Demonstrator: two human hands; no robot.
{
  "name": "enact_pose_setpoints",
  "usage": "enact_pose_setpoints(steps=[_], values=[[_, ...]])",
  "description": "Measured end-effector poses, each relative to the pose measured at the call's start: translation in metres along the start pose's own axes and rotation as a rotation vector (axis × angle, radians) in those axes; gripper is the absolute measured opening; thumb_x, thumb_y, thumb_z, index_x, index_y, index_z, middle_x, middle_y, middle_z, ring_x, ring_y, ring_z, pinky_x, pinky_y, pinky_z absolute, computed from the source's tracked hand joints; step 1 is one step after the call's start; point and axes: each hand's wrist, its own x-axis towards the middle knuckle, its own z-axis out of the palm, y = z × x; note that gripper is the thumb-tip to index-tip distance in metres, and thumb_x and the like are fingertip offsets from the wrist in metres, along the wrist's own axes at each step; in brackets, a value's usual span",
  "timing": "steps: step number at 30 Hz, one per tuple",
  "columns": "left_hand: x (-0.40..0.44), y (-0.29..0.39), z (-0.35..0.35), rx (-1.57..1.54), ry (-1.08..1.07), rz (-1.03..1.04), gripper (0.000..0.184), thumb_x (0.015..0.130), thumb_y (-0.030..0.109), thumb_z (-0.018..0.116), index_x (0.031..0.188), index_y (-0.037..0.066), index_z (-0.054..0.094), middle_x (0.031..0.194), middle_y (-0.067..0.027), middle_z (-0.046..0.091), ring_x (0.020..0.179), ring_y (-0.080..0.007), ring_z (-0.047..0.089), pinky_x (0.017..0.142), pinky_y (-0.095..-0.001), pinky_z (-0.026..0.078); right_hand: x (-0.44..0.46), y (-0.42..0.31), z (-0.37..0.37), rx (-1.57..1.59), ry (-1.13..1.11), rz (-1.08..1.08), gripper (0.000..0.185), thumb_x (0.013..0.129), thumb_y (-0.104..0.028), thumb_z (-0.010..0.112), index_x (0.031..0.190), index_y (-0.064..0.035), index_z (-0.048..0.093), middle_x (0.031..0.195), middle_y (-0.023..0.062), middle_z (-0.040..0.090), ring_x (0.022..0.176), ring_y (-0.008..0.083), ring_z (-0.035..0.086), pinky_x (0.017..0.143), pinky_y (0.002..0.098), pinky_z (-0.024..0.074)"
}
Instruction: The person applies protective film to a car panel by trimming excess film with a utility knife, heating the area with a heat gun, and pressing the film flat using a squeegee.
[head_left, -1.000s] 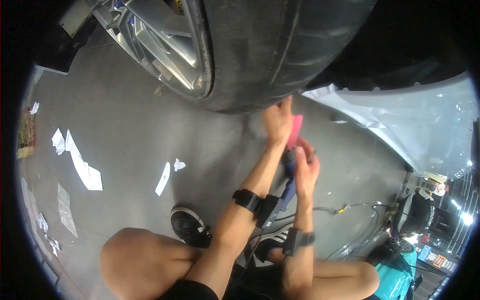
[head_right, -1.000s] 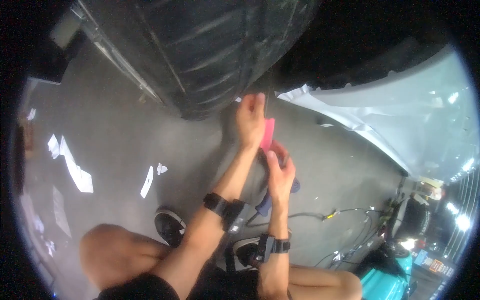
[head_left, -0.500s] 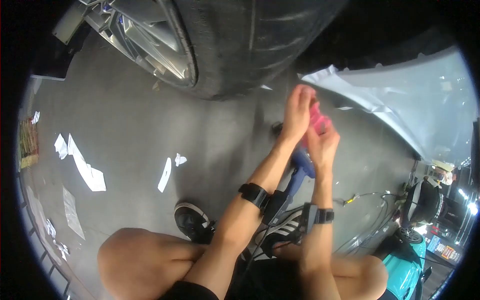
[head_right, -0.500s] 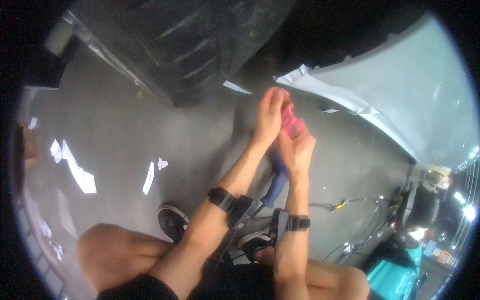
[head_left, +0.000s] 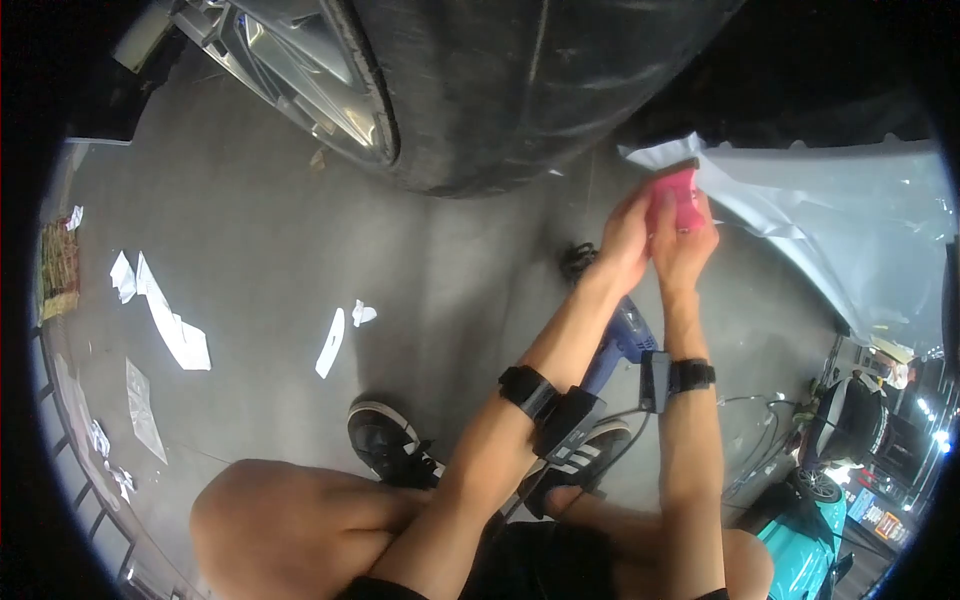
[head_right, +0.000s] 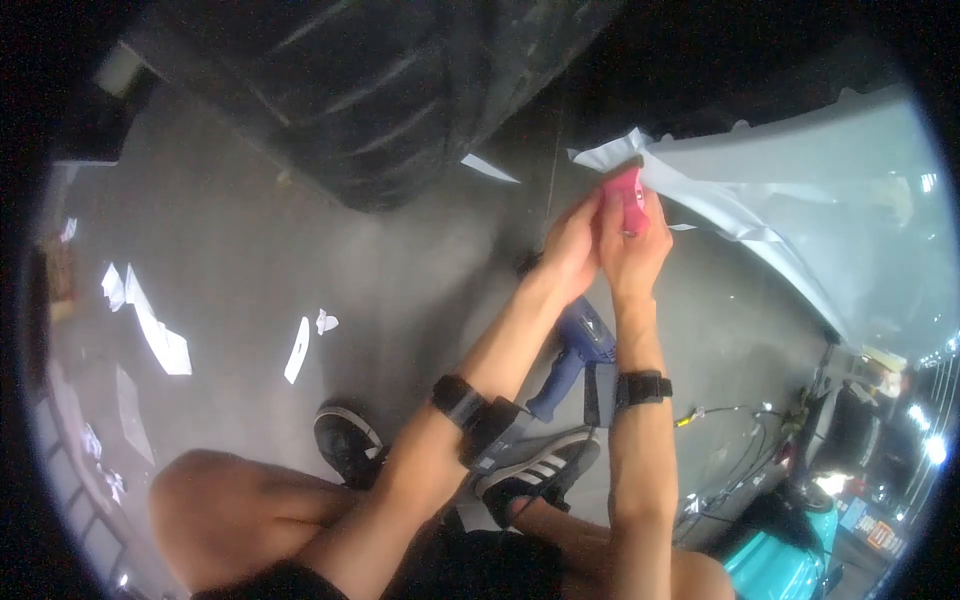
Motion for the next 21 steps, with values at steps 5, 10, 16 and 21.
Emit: enact_pose_setpoints(steps=[5, 10, 16, 21], values=[[0.011, -0.008, 0.003, -0.070, 0.025, 0.018, 0.039, 0.106, 0.026, 0.045, 0.140, 0.007, 0.046, 0.135, -0.0108, 0.054, 0.121, -0.0203, 0.054, 0.102, -0.0357, 0.046, 0.006, 0.012, -0.001, 0.033, -0.048, 0.005, 0.015, 0.092, -0.019, 0.064, 0.096, -0.0044, 0.064, 0.088, 0.0159, 0.066, 0.078, 0.0371, 0.065, 0.070, 0.0392, 0.0518], [0.012, -0.009, 0.006, -0.093, 0.033, 0.069, 0.033, 0.106, 0.022, 0.042, 0.134, 0.006, 0.051, 0.133, -0.0080, 0.057, 0.122, -0.0187, 0.053, 0.105, -0.0341, 0.041, 0.008, 0.020, -0.001, 0.043, -0.036, -0.019, 0.017, 0.093, -0.018, 0.065, 0.103, -0.0039, 0.067, 0.093, 0.0162, 0.067, 0.081, 0.0357, 0.066, 0.072, 0.0376, 0.0523], [0.017, 0.000, 0.001, -0.096, -0.008, -0.017, 0.031, 0.106, 0.023, 0.042, 0.134, 0.010, 0.050, 0.131, -0.0074, 0.057, 0.120, -0.0182, 0.054, 0.102, -0.0366, 0.041, 0.009, 0.015, 0.000, 0.064, -0.029, -0.016, 0.017, 0.092, -0.017, 0.065, 0.101, -0.0030, 0.067, 0.095, 0.0157, 0.067, 0.082, 0.0343, 0.066, 0.073, 0.0371, 0.0524], [0.017, 0.011, 0.001, -0.043, 0.018, -0.053, 0.030, 0.106, 0.022, 0.042, 0.132, 0.010, 0.051, 0.129, -0.0074, 0.059, 0.117, -0.0183, 0.055, 0.100, -0.0363, 0.043, 0.005, 0.010, 0.008, 0.034, 0.023, -0.030, 0.016, 0.093, -0.017, 0.064, 0.099, -0.0024, 0.067, 0.094, 0.0149, 0.066, 0.080, 0.0346, 0.065, 0.071, 0.0384, 0.0516]])
